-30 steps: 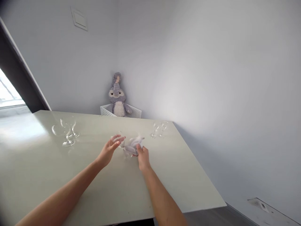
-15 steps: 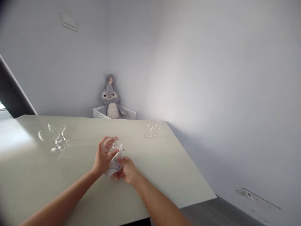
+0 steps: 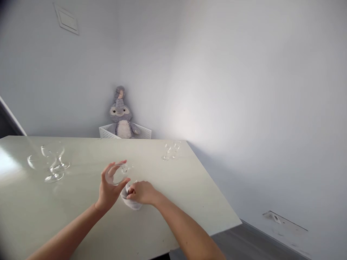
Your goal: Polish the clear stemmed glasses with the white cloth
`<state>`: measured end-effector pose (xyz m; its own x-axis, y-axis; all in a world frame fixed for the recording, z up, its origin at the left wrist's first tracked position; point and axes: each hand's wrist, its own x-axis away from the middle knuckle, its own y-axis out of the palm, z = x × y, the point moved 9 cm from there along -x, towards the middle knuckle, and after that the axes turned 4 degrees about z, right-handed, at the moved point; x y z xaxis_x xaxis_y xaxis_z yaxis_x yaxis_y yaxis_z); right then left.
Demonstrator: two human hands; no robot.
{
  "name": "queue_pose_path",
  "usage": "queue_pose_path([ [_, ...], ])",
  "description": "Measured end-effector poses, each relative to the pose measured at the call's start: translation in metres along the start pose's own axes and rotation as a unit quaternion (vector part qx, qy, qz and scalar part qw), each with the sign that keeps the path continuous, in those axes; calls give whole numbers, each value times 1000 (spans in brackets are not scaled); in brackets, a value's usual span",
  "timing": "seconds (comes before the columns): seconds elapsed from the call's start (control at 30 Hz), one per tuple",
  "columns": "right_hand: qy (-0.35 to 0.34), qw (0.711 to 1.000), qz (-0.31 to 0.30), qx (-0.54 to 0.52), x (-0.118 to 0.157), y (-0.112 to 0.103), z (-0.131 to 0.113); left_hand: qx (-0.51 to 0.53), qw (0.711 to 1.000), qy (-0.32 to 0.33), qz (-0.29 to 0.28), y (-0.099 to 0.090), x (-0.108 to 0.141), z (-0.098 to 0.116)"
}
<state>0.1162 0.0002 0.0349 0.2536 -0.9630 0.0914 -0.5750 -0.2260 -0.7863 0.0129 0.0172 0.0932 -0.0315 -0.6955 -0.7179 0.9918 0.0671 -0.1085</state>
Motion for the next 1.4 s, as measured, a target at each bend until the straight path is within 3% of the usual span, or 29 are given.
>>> queue_pose_path([
  [0.07,-21,995,-35,-87,4,3,-4,8,1000,9,12,-3,-1,1],
  [0.1,-17,994,-11,-108,6,-3,-3,7,1000,9,14,-4,-1,0],
  [0.23,-23,969,246,-16,14,-54,-3,-17,1000,-12,-5,3,3,-7],
  [0.3,-74,954,288,46,13,-55,-15,-11,999,-23,-21,8,7,-10],
  [0.4,-98,954,278,43,-1,-40,-16,-18,998,-40,-44,15,12,-15],
  [0.53,-109,959,255,-60,-26,-30,5,-82,991,-43,-101,28,19,-32],
  [0.63,-10,942,299,-153,-44,-45,53,-149,976,-12,-159,39,25,-48],
  [0.7,65,919,344,-182,-51,-59,89,-186,965,-26,-183,41,28,-63],
  [0.8,116,897,382,-189,-61,-76,127,-198,957,-70,-202,42,31,-80],
  [0.9,147,883,400,-198,-69,-84,151,-184,955,-94,-213,42,32,-83],
  [1.17,182,868,404,-226,-85,-92,167,-142,945,-166,-245,43,34,-89],
  [1.27,190,871,387,-235,-78,-90,168,-112,945,-216,-221,38,34,-99],
  [1.4,183,885,353,-240,-49,-74,156,-56,945,-279,-163,31,33,-116],
])
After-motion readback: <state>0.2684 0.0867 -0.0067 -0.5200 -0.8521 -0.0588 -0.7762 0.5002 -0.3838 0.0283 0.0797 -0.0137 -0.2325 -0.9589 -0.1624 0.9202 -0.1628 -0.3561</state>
